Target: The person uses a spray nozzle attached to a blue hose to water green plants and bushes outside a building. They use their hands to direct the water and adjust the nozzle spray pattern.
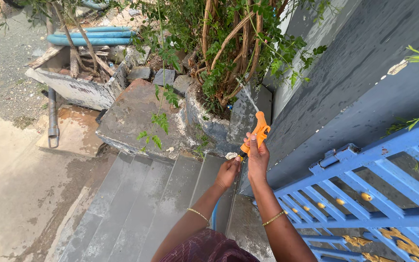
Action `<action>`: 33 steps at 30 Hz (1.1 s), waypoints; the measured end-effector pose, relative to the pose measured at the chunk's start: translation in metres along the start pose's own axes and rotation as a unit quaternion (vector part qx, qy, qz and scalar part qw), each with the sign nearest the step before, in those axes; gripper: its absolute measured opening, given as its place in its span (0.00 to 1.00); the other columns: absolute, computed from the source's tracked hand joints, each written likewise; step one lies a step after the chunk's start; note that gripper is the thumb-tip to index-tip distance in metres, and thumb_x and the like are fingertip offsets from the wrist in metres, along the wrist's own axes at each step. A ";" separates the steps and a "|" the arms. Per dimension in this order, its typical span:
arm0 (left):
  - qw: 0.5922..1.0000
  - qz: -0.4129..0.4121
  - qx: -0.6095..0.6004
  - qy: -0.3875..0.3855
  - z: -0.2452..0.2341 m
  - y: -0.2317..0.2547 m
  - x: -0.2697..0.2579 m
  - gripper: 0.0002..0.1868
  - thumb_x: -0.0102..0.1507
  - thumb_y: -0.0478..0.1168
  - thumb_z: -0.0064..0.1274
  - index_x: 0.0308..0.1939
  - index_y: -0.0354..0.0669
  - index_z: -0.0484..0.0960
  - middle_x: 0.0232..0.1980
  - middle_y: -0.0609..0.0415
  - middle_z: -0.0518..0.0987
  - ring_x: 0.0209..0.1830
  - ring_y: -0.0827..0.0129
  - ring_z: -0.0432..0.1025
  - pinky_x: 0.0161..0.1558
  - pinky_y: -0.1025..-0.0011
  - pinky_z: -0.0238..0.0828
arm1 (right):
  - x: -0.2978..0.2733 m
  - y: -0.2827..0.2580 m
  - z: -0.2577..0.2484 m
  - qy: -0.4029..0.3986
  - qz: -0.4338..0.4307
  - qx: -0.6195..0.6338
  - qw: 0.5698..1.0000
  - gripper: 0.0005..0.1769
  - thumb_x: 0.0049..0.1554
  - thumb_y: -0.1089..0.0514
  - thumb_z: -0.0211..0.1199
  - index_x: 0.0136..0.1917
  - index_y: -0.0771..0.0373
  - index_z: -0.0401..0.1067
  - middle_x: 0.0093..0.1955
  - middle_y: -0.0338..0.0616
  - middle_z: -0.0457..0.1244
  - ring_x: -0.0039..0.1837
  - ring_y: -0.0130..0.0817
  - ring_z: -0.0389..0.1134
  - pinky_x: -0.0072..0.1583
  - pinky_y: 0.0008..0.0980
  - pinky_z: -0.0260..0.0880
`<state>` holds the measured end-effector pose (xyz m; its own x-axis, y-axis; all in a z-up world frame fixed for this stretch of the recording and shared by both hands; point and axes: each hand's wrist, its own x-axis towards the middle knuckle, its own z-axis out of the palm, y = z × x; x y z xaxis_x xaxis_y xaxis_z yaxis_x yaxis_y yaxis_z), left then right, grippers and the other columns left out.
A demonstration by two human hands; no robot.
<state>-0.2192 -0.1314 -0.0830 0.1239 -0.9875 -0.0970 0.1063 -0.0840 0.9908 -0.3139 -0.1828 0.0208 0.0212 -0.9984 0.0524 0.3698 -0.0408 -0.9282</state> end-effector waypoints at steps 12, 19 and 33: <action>0.991 0.049 0.121 0.038 0.002 0.021 -0.014 0.29 0.70 0.64 0.40 0.33 0.43 0.75 0.25 0.57 0.72 0.26 0.67 0.67 0.33 0.64 0.65 | -0.021 -0.028 -0.004 -0.036 -0.036 0.057 0.997 0.31 0.62 0.47 0.61 0.73 0.63 0.58 0.66 0.53 0.65 0.64 0.40 0.69 0.67 0.37 0.69; 0.955 0.090 0.267 0.098 0.011 0.035 -0.027 0.25 0.70 0.61 0.42 0.38 0.42 0.74 0.23 0.41 0.74 0.30 0.43 0.73 0.34 0.53 0.64 | -0.028 -0.040 -0.024 -0.037 0.000 0.099 0.994 0.31 0.59 0.59 0.61 0.73 0.60 0.55 0.63 0.49 0.65 0.62 0.41 0.70 0.63 0.41 0.70; 0.971 0.084 0.187 0.124 0.023 0.035 -0.040 0.22 0.64 0.58 0.53 0.41 0.42 0.76 0.21 0.44 0.70 0.20 0.52 0.68 0.27 0.56 0.63 | -0.023 -0.027 -0.054 -0.117 0.051 0.219 0.967 0.31 0.52 0.73 0.57 0.69 0.65 0.63 0.57 0.46 0.66 0.62 0.40 0.69 0.68 0.48 0.70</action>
<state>-0.2434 -0.0980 -0.0417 0.3474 -0.9328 0.0956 -0.2963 -0.0125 0.9550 -0.3743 -0.1609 0.0251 0.2691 -0.9582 0.0972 0.7115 0.1298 -0.6906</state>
